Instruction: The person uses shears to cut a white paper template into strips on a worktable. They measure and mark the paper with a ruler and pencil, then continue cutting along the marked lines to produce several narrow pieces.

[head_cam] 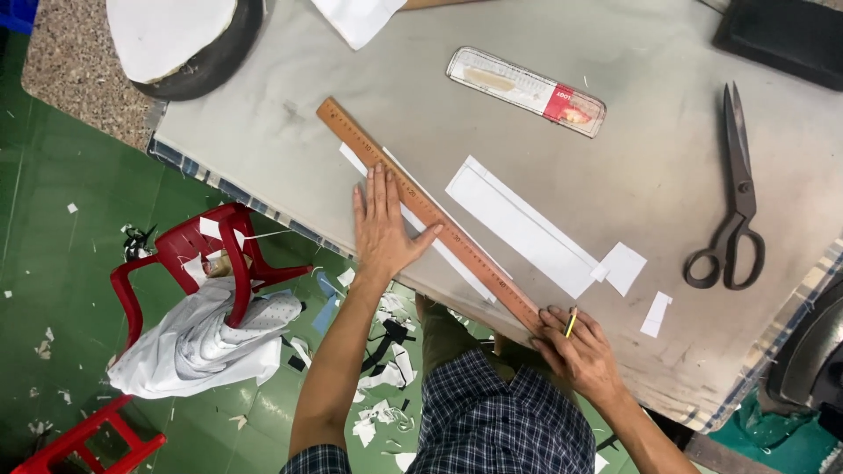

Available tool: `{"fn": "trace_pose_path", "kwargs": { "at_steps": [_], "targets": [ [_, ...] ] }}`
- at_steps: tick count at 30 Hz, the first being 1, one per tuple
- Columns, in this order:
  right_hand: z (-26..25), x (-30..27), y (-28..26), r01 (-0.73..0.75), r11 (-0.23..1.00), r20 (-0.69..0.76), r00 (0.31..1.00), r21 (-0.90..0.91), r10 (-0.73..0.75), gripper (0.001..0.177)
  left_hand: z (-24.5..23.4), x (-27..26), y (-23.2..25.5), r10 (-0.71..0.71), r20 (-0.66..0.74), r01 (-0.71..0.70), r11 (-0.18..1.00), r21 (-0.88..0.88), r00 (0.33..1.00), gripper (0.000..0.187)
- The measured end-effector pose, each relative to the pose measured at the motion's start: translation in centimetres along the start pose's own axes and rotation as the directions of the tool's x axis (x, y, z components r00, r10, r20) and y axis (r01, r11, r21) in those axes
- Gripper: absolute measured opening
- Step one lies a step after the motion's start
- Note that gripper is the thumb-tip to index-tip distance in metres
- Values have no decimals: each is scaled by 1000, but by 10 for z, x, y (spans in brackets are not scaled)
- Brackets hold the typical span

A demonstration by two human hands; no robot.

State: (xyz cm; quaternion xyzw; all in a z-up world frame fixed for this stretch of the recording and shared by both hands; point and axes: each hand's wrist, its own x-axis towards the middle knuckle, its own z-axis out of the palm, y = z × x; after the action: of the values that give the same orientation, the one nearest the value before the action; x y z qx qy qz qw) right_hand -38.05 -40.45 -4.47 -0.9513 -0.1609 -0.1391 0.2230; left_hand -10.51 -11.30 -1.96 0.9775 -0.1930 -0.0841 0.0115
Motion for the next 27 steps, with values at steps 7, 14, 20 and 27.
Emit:
{"fn": "trace_pose_path", "kwargs": {
  "at_steps": [7,14,20,27],
  "targets": [
    [-2,3,-2,15,1000,-20,1000,-5,-15,43,1,-2,0,8,-14,-8,1000,-13,1000,121],
    [-2,-1,-2,11,1000,7,1000,-6,-11,46,5,-2,-1,8,-15,-9,1000,-14,1000,121],
    [-6,5,-3,13,1000,6,1000,-14,-13,40,-1,-1,2,22,-30,-25,997,-76,999,120],
    [-1,-1,-2,8,1000,21,1000,-14,-8,41,-12,1,3,3,75,0,999,-35,997,133]
  ]
}}
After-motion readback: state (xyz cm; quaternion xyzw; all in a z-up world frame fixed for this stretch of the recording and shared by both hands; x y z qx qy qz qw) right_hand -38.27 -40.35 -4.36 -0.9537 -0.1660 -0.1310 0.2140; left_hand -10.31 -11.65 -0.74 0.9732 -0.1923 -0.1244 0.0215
